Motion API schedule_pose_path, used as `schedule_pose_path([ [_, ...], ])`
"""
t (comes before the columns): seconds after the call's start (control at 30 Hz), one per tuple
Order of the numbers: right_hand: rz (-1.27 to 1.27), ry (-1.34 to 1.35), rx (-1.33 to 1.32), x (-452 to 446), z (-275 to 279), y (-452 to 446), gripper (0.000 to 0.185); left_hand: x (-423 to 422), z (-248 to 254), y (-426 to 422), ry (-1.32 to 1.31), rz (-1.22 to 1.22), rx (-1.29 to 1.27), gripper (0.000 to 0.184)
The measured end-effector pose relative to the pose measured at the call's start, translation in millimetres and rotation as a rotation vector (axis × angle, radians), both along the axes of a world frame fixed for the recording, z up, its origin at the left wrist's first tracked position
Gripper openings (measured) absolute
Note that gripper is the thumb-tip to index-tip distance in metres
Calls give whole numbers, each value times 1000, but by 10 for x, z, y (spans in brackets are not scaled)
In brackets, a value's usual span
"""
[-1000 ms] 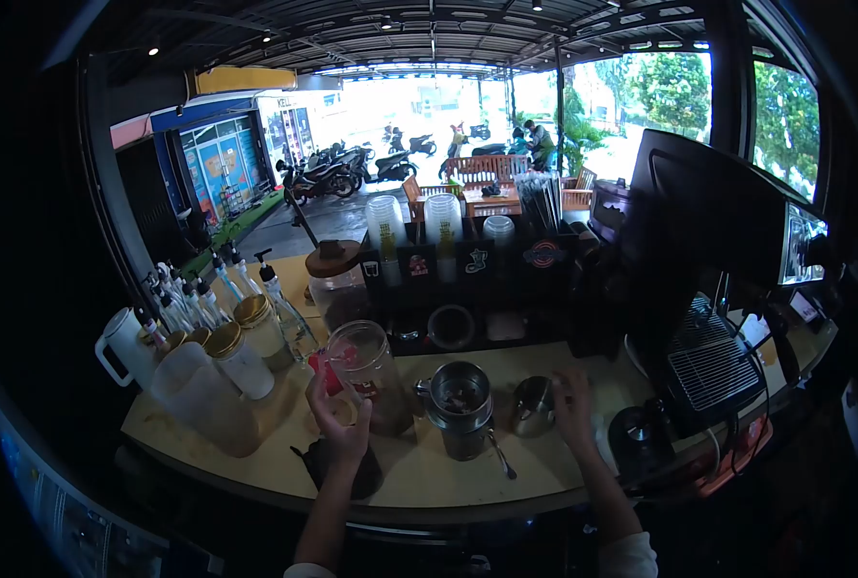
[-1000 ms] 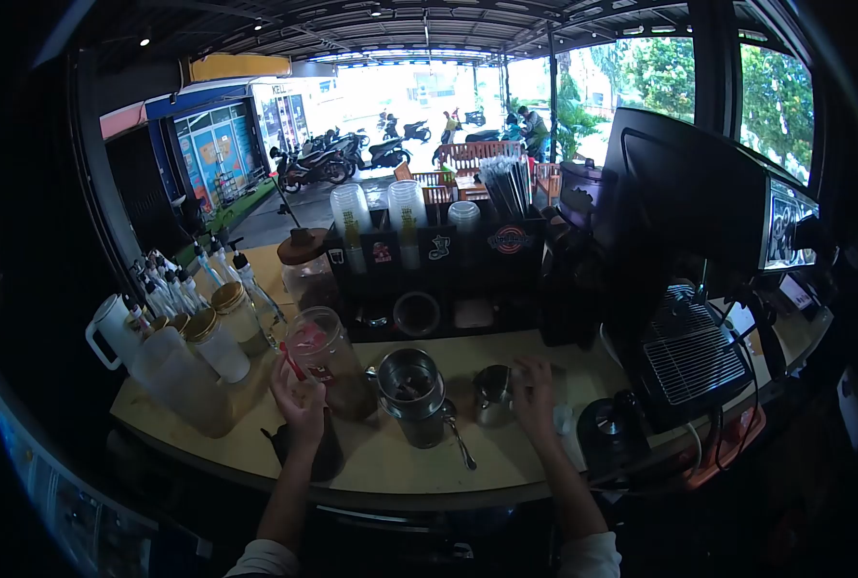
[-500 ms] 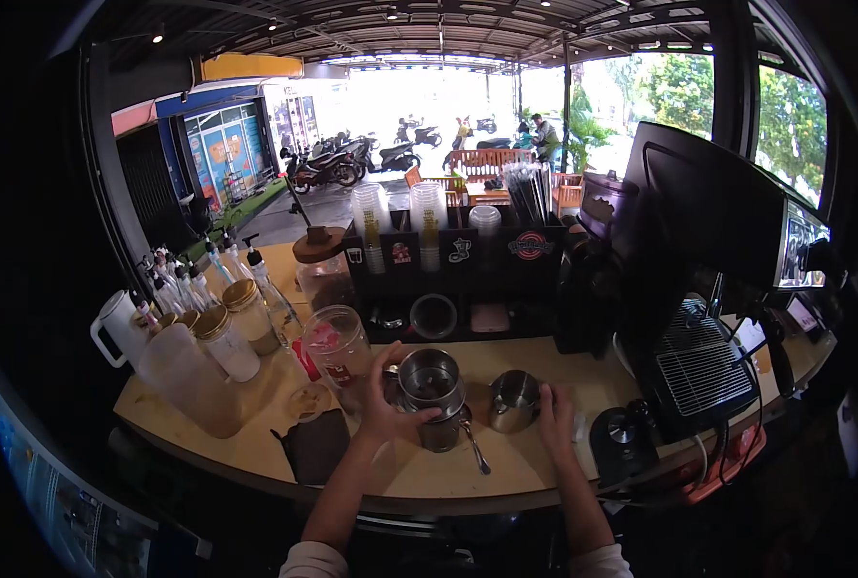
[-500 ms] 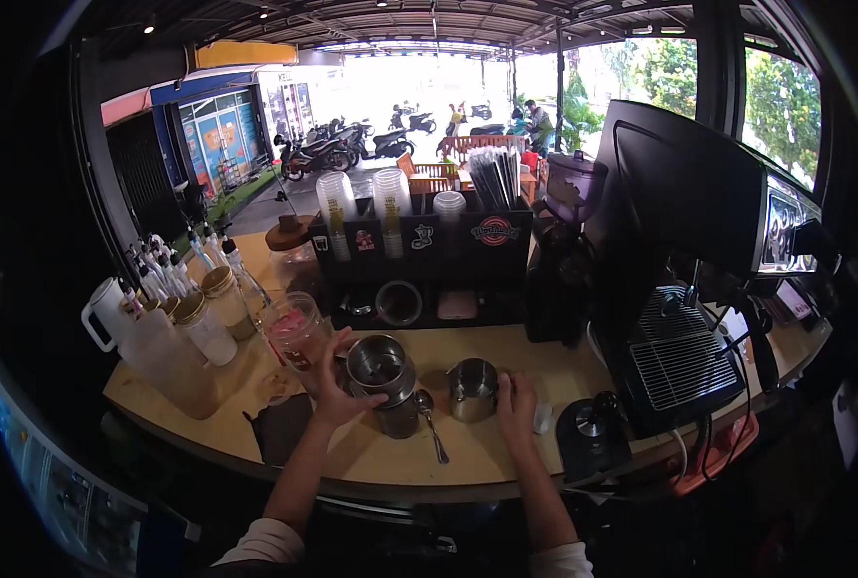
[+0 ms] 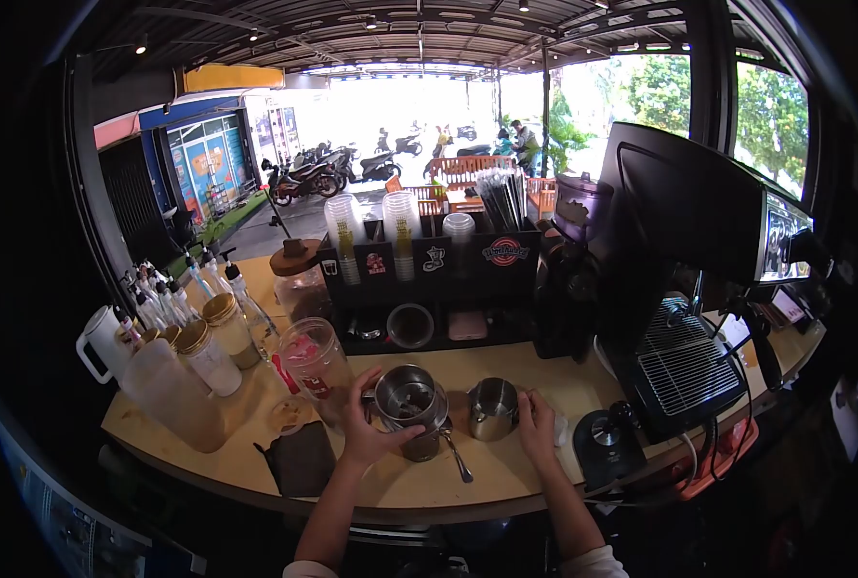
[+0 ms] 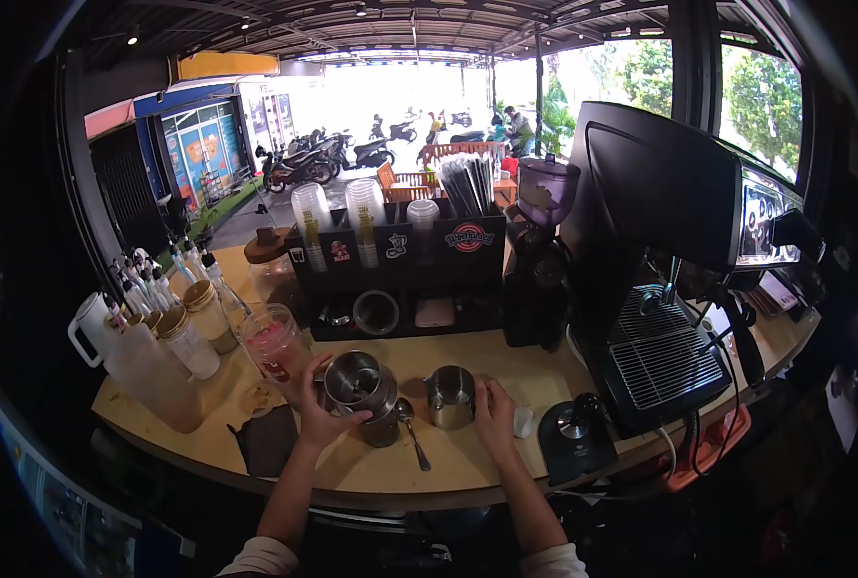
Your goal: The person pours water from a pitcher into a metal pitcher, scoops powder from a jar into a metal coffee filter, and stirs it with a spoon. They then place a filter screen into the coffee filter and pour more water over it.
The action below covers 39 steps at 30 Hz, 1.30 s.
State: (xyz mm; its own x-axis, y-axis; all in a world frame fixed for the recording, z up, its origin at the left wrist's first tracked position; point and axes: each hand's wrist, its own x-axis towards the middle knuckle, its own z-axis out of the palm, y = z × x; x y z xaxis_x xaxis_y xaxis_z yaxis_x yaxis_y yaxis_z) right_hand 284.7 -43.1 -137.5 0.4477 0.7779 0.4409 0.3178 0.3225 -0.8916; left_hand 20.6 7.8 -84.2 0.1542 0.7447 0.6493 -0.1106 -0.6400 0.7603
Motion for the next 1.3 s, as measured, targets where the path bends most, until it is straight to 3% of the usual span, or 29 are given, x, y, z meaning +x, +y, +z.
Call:
schedule_pose_path([
  [0.1, 83, 168, -81, 18, 31, -15, 29, -31, -19, 9, 58, 42, 34, 103],
  [0.3, 210, 513, -3, 90, -149, 98, 29, -53, 26, -52, 6, -32, -48, 104],
  [0.57, 266, 572, 5, 106, -150, 93, 25, -127, -38, 42, 89, -62, -1, 94],
  [0.73, 365, 706, 42, 223, -197, 146, 14, -116, -143, 152, 82, -275, -178, 86],
  [0.87, 330, 674, 90, 152, 107, 93, 23, -128, -125, 158, 128, -282, -190, 77],
  [1.13, 390, 505, 75, 35, 998, 41, 23, -107, -39, 123, 114, -318, -285, 74],
  [1.3, 430, 378, 3, -127, 1513, 4, 24, -100, -52, 152, 126, -298, -164, 72],
])
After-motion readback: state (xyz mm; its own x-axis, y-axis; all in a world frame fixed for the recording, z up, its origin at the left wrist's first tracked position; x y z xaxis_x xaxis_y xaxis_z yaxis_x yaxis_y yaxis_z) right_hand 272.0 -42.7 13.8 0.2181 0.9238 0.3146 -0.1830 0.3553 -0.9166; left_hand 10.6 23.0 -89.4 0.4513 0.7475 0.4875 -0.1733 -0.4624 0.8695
